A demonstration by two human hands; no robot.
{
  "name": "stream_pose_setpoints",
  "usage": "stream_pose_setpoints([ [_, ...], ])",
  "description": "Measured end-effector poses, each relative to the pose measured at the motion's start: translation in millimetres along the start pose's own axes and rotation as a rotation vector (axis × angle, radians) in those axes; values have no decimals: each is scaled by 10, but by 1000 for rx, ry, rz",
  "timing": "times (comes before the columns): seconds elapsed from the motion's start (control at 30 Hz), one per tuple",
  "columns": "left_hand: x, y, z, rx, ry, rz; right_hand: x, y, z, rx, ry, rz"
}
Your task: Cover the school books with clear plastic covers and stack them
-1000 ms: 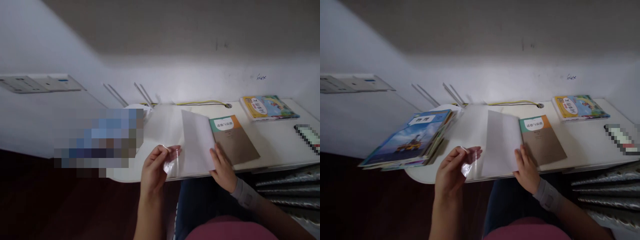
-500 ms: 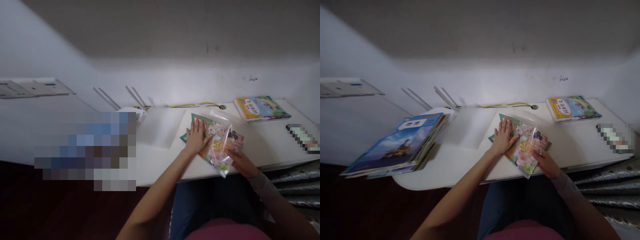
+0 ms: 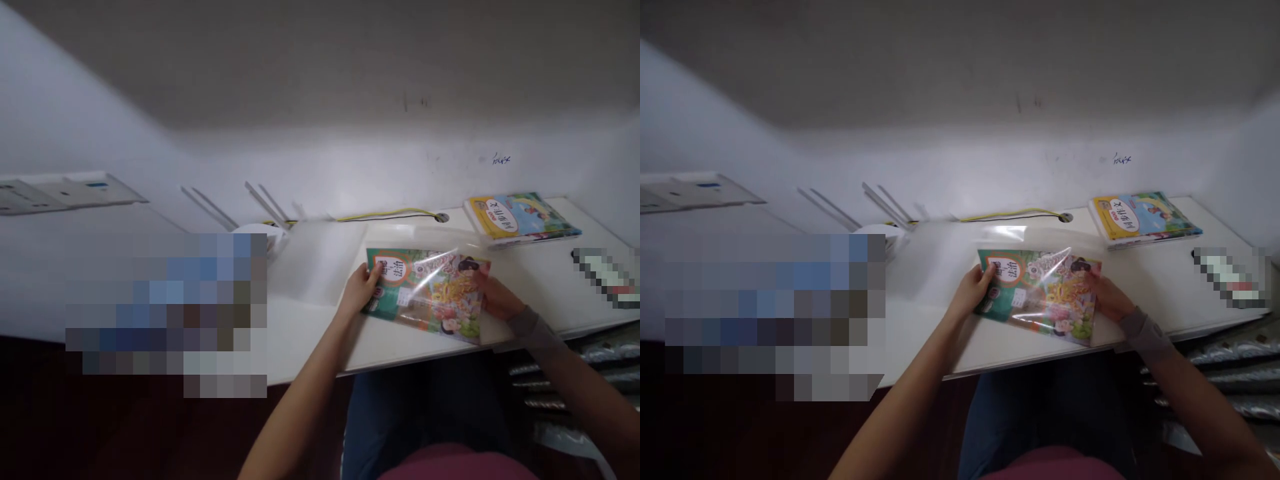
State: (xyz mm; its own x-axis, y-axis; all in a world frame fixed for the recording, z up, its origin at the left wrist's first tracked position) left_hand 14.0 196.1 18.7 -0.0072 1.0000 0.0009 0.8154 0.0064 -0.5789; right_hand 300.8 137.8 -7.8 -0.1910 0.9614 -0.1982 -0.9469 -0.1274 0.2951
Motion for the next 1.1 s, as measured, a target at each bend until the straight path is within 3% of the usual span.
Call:
stream_pose_setpoints([
  [0.2,-66,113,133,-49,-54,126,93,-170,-14,-108,-15,-120],
  [0.33,23,-19,142,9,-46,-5,225,-376,322,-585,-247,-326],
  [0.43,89,-44,-110,262,80,-139,413,-433,482,-815,-323,-426],
  [0.5,47,106,-388,519,236,-168,511,-457,552,-858,-344,-469],
  [0.57,-66,383,-595,714,392,-102,520,-453,644,-896,-377,-508],
  [0.67,-253,730,-653,864,498,35,311,-249,830,-1065,-520,-538],
  [0.73,-315,807,-601,914,473,54,91,87,854,-1261,-653,-479],
  [0.77,-332,812,-584,930,457,43,8,296,777,-1337,-690,-376],
  [0.83,-365,802,-593,948,454,9,-123,729,481,-1403,-725,-40],
  [0.9,-401,787,-625,955,474,-12,-205,964,173,-1408,-689,226],
  [0.97,-421,757,-602,957,463,-6,-188,924,15,-1409,-640,305],
  [1.1,-372,626,-352,943,337,52,22,317,68,-1493,-527,106],
])
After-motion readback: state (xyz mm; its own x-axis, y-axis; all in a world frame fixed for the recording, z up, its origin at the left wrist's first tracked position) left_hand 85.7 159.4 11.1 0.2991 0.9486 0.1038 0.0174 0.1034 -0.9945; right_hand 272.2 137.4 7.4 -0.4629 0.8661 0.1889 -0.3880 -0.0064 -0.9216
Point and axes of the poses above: each hand's wrist, its own x-axis towards the middle knuckle, its own y-axis out of the palm, z = x × y, the point moved 10 cm from there along x, towards the middle knuckle, and after that the axes turned 4 degrees about x, right-handed, at the moved point
